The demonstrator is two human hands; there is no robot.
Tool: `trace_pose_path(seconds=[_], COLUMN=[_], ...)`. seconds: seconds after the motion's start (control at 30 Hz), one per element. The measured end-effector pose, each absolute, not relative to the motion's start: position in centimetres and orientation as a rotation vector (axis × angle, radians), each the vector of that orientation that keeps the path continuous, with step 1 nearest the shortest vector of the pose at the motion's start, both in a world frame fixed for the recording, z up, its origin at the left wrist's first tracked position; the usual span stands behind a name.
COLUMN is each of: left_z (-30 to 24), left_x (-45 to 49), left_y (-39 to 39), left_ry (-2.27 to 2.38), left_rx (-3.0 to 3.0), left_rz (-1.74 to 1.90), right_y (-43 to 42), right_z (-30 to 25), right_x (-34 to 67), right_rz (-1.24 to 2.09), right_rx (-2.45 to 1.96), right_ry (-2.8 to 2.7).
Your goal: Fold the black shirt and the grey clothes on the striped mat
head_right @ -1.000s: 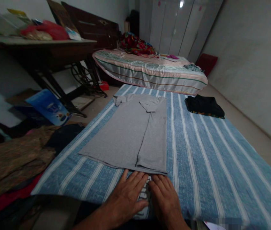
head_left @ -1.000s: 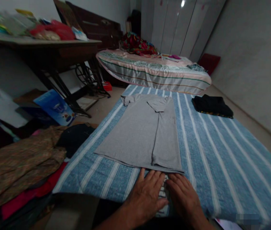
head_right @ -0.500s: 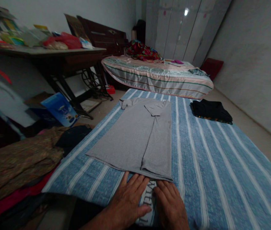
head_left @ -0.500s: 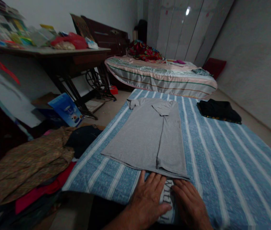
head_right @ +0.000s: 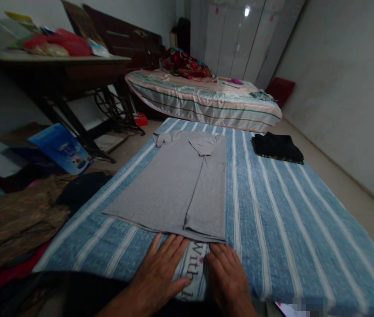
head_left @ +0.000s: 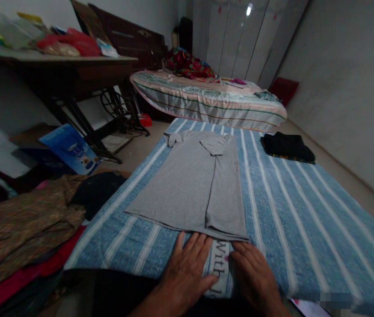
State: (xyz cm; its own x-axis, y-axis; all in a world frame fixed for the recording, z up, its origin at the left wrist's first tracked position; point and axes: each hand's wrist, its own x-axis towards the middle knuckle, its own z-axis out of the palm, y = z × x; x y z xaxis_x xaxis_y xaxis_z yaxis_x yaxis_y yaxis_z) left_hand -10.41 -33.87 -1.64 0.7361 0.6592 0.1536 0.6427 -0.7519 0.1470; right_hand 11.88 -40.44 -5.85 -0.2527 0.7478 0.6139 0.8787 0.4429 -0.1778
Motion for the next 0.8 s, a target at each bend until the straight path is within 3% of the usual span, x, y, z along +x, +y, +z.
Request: trace_pose_path(seconds=[0.43, 0.8], left_z=[-2.3, 0.2], left_x=[-14.3, -13.3], left_y=[-34.1, -33.3], left_ry=[1.259, 1.207], left_rx=[3.01, 2.782], left_rz=[0.429, 0.97], right_y=[-43.1, -41.6], right_z=[-5.5, -4.1], right_x=[13.9, 12.7], right_rz=[-0.283, -0.334], right_rx=[-1.43, -1.399], right_ry=[-2.016, -1.836])
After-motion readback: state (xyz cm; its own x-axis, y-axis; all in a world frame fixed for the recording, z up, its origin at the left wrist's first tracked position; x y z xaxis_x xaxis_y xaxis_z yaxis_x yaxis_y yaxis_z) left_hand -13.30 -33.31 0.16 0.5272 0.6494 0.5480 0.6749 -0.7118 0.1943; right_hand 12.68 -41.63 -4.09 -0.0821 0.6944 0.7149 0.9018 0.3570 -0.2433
